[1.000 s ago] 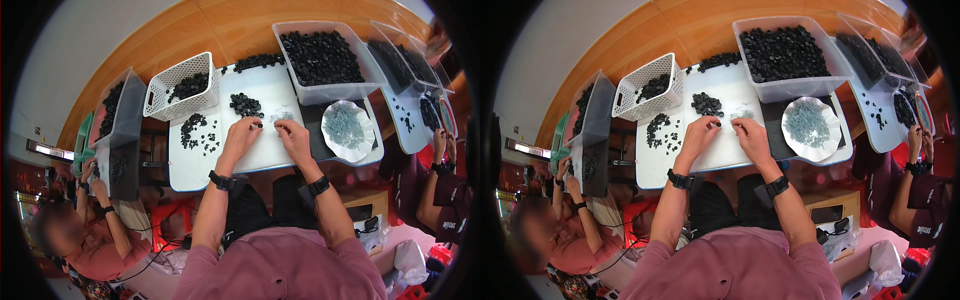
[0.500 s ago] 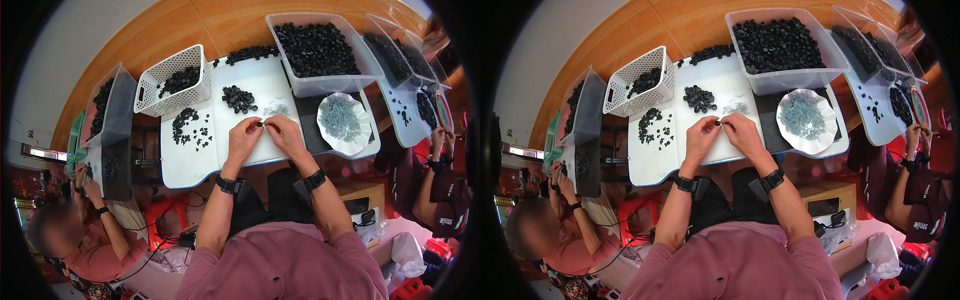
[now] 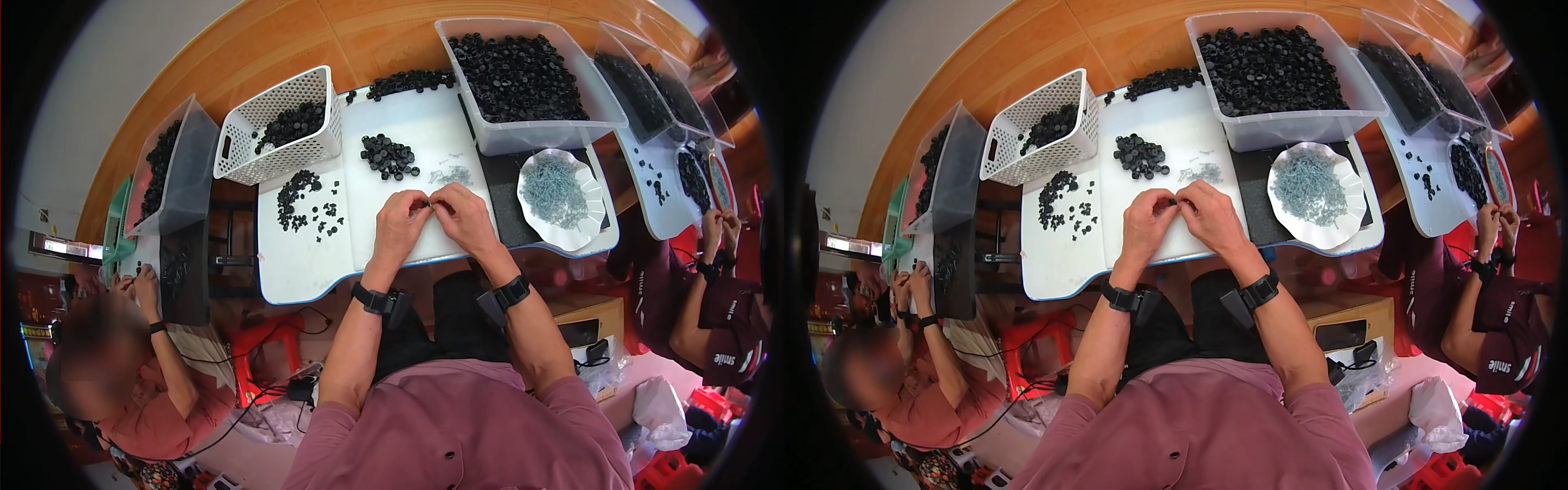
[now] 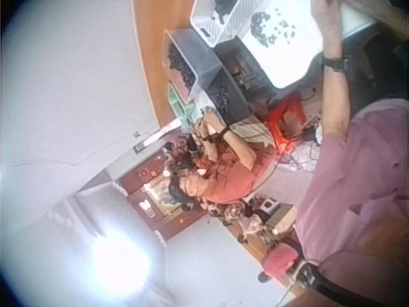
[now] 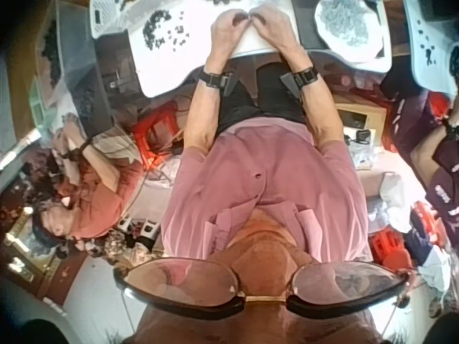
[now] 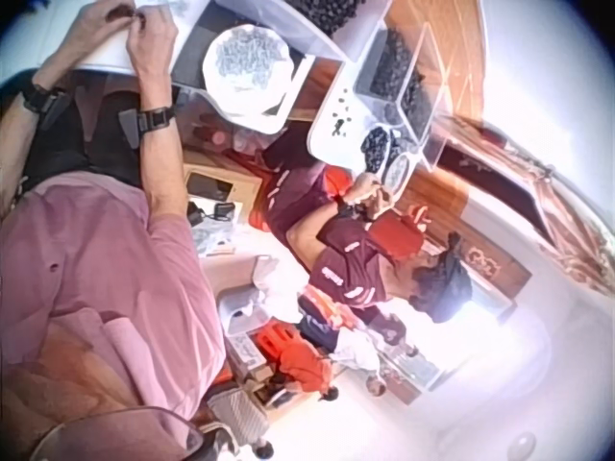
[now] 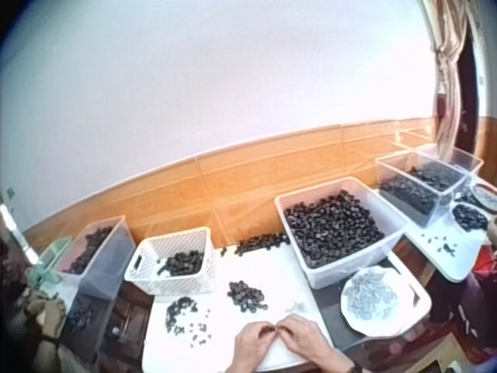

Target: Assembling small black plastic components by hand at a workbench.

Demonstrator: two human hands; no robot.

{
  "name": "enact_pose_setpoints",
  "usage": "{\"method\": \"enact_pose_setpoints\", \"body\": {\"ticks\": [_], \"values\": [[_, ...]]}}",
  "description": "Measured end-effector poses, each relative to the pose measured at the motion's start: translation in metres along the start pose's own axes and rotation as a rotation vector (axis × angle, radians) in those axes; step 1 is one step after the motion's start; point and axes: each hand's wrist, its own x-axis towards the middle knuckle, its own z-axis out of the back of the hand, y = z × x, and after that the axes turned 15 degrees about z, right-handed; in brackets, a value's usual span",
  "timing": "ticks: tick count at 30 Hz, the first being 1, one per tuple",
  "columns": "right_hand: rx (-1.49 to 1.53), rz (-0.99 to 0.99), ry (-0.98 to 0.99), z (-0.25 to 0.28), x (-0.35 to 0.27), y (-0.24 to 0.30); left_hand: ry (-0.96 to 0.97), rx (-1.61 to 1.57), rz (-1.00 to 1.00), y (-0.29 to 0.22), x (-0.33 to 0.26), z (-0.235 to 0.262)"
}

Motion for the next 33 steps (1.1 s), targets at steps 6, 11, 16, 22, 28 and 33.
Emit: {"method": "enact_pose_setpoints", "body": {"ticks": [6, 11, 16, 22, 28, 33], "values": [[0.039, -0.070, 0.020, 0.0020, 0.0015, 0.0024, 0.043, -0.020, 0.015, -0.0018, 0.0001, 0.0034], [0.098, -0.156, 0.048, 0.0068, 0.0051, 0.0063, 0.083, -0.073, 0.069, 0.0040, 0.0011, 0.0077], [0.134, -0.240, 0.004, 0.0085, 0.0072, 0.0037, 0.075, -0.118, 0.121, 0.0030, 0.0012, 0.0057], [0.132, -0.244, 0.057, 0.0054, 0.0075, -0.0001, 0.069, -0.095, 0.111, 0.0051, -0.0003, 0.0066], [0.100, -0.202, 0.091, 0.0065, 0.0078, 0.0019, 0.082, -0.081, 0.135, 0.0015, 0.0004, 0.0045], [0.167, -0.250, -0.050, 0.0078, 0.0070, 0.0025, 0.084, -0.343, 0.328, 0.0003, 0.0001, 0.0018]]}}
